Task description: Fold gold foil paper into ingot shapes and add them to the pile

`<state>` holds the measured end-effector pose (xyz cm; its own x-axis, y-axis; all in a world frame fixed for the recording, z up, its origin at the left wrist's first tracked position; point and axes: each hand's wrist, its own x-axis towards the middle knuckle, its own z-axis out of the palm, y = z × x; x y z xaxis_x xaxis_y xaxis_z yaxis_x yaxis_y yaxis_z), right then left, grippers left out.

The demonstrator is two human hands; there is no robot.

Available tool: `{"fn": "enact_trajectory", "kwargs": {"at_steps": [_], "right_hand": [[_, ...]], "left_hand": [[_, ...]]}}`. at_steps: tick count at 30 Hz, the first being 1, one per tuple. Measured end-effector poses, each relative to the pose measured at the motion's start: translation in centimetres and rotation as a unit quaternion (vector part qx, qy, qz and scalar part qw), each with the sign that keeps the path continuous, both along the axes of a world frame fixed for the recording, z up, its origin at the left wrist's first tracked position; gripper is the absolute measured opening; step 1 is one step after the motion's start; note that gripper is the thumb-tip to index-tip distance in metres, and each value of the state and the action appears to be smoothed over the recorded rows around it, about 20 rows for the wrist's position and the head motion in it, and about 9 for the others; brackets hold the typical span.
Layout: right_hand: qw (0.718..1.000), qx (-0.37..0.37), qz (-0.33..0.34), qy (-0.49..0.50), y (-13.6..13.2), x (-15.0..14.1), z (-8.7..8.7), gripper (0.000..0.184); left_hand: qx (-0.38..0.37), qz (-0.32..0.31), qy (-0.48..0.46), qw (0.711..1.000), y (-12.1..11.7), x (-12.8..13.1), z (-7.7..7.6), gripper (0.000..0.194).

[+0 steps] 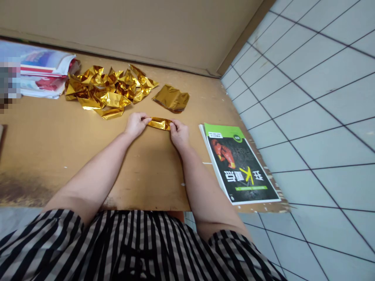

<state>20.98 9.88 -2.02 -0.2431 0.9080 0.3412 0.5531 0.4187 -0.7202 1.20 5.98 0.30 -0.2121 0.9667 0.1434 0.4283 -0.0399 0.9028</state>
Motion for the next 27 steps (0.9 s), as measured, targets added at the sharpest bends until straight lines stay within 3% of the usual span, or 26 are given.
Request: {"fn": "enact_trajectory", "kwargs": {"at_steps": [27], "right_hand": [[0.999,-0.009,-0.021,-0.048,-0.26,-0.36,0.66,0.026]], "left_hand": [[-0.024,-0.022,-0.097,0.995,0.33,0.97,-0.12,0.012]]}}
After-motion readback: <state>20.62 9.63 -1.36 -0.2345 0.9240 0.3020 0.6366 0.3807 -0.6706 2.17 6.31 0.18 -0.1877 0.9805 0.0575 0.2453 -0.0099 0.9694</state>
